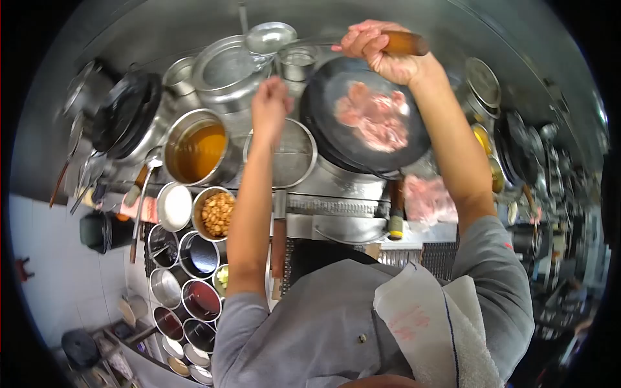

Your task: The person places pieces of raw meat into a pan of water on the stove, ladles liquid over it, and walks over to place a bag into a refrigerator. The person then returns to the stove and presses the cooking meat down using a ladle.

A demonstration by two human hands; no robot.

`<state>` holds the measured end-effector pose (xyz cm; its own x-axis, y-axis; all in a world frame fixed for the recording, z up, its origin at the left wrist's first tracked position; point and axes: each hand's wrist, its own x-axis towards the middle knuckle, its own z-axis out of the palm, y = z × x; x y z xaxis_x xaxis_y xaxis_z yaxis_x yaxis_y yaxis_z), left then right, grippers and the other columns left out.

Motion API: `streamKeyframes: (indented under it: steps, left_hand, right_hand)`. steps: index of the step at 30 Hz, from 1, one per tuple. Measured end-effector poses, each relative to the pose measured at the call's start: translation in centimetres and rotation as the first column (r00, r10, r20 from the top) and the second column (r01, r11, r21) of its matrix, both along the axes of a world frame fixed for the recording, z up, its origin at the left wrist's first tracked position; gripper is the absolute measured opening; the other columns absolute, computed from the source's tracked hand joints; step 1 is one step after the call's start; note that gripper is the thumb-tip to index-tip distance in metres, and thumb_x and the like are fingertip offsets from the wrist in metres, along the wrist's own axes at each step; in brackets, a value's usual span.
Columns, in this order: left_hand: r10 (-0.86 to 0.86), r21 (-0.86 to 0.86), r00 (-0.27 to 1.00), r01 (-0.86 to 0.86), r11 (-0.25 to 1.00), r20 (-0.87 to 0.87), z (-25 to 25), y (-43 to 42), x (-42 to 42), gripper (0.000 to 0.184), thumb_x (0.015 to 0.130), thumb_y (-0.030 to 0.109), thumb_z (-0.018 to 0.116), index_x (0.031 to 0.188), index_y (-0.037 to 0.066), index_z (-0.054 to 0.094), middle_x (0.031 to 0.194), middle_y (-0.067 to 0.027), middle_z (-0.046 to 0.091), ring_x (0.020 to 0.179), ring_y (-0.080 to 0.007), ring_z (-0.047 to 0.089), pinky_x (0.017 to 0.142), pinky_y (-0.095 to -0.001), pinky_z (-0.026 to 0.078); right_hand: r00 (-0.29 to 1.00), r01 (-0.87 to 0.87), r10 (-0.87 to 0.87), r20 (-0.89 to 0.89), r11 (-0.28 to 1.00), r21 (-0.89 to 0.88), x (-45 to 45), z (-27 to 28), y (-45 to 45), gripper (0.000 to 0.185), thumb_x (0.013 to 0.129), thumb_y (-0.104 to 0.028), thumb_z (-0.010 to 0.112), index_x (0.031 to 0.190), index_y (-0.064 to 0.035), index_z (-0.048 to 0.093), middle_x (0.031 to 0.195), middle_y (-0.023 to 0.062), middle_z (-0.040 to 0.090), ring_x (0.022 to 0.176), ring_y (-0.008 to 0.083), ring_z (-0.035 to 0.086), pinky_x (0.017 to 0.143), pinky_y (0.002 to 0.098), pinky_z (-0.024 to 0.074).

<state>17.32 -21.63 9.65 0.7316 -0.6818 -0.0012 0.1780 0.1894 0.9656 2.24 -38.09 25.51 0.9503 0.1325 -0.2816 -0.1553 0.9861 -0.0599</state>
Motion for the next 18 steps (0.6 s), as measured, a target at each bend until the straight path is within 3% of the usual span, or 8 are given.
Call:
streamKeyframes:
  steps: [3,4,6,9,10,11,14,18]
  left_hand:
    - [-0.052,-0.024,0.909,0.047,0.999,-0.413,-0.4,-9.3,-0.1,0.029,0.088,0.002,0.042,0.116,-0.003,0.045,0.098,-0.0142,0.056,0.077,-0.0248,0.059,0.073,-0.0385,0.052]
    - [-0.074,-0.026,0.906,0.07,0.997,-0.416,-1.1,-12.0,-0.4,0.029,0.088,0.002,0.042,0.116,-0.003,0.045,0.098,-0.0142,0.056,0.077,-0.0248,0.059,0.073,-0.0385,0.052]
    - [0.008,0.023,0.71,0.012,1.0,-0.704,-3.7,-17.8,-0.7,0.027,0.083,0.003,0.046,0.109,-0.002,0.05,0.088,-0.0136,0.056,0.068,-0.027,0.057,0.066,-0.0409,0.053]
    - [-0.13,0.195,0.992,0.126,0.973,0.009,-22.3,-34.3,6.4,0.02,0.08,0.001,0.047,0.098,0.002,0.055,0.077,-0.0101,0.057,0.064,-0.0254,0.057,0.063,-0.0394,0.052]
    - [-0.075,0.009,0.868,0.091,0.996,-0.492,-15.6,-30.9,0.9,0.014,0.081,0.001,0.047,0.093,0.004,0.055,0.075,-0.0096,0.057,0.062,-0.0234,0.056,0.058,-0.0378,0.05]
    - [-0.046,-0.027,0.737,0.038,0.999,-0.675,-10.8,-28.1,-3.2,0.011,0.082,0.001,0.047,0.087,0.005,0.056,0.073,-0.0091,0.056,0.06,-0.0213,0.056,0.053,-0.0361,0.048]
    - [-0.069,-0.051,0.664,0.046,0.998,-0.745,-10.9,-29.5,-6.2,0.012,0.084,0.002,0.052,0.075,0.009,0.054,0.065,-0.0081,0.054,0.051,-0.0152,0.052,0.04,-0.0299,0.039]
    - [0.021,0.136,0.747,0.093,0.986,-0.665,-8.1,-27.5,-10.3,0.01,0.082,-0.002,0.054,0.079,0.007,0.057,0.067,-0.0091,0.056,0.051,-0.0158,0.051,0.04,-0.0291,0.039]
  right_hand:
    - [1.0,0.004,-0.005,-0.018,0.998,-0.066,-6.9,3.2,0.8,0.02,0.096,-0.015,0.032,0.101,0.0051,0.033,0.074,0.0094,0.043,0.059,0.0173,0.048,0.045,0.0293,0.0478]
    - [0.999,0.023,-0.026,-0.036,0.995,-0.096,-9.3,4.0,0.9,0.019,0.097,-0.017,0.032,0.092,0.0015,0.035,0.07,0.0083,0.044,0.058,0.0166,0.049,0.044,0.0281,0.0485]
    - [0.997,0.047,-0.059,-0.046,0.972,-0.231,-12.9,5.6,1.0,0.021,0.097,-0.017,0.032,0.091,0.0026,0.036,0.069,0.0086,0.044,0.057,0.0158,0.049,0.043,0.0267,0.0486]
    - [0.979,0.154,-0.199,-0.036,0.851,-0.501,-16.6,6.5,2.0,0.018,0.093,-0.008,0.04,0.085,0.0073,0.037,0.078,0.0115,0.045,0.055,0.0107,0.054,0.043,0.0223,0.0554]
    - [0.964,0.172,-0.257,-0.061,0.787,-0.593,-17.6,6.8,2.5,0.018,0.093,-0.009,0.041,0.083,0.0061,0.039,0.075,0.0096,0.046,0.054,0.0093,0.054,0.042,0.0202,0.054]
    - [0.944,0.181,-0.318,-0.085,0.717,-0.673,-18.8,6.9,2.7,0.019,0.092,-0.01,0.042,0.081,0.0049,0.04,0.073,0.0078,0.047,0.054,0.008,0.053,0.041,0.0181,0.0525]
    - [0.947,0.054,-0.277,-0.165,0.641,-0.766,-21.9,5.8,1.7,0.02,0.091,-0.011,0.047,0.076,0.0015,0.044,0.066,0.0035,0.048,0.054,0.0055,0.052,0.041,0.0148,0.0492]
    - [0.816,-0.017,-0.56,-0.141,0.22,-0.975,-24.1,4.4,4.4,0.012,0.083,-0.01,0.056,0.077,-0.0003,0.052,0.066,0.0048,0.053,0.048,0.0114,0.05,0.038,0.0245,0.0413]
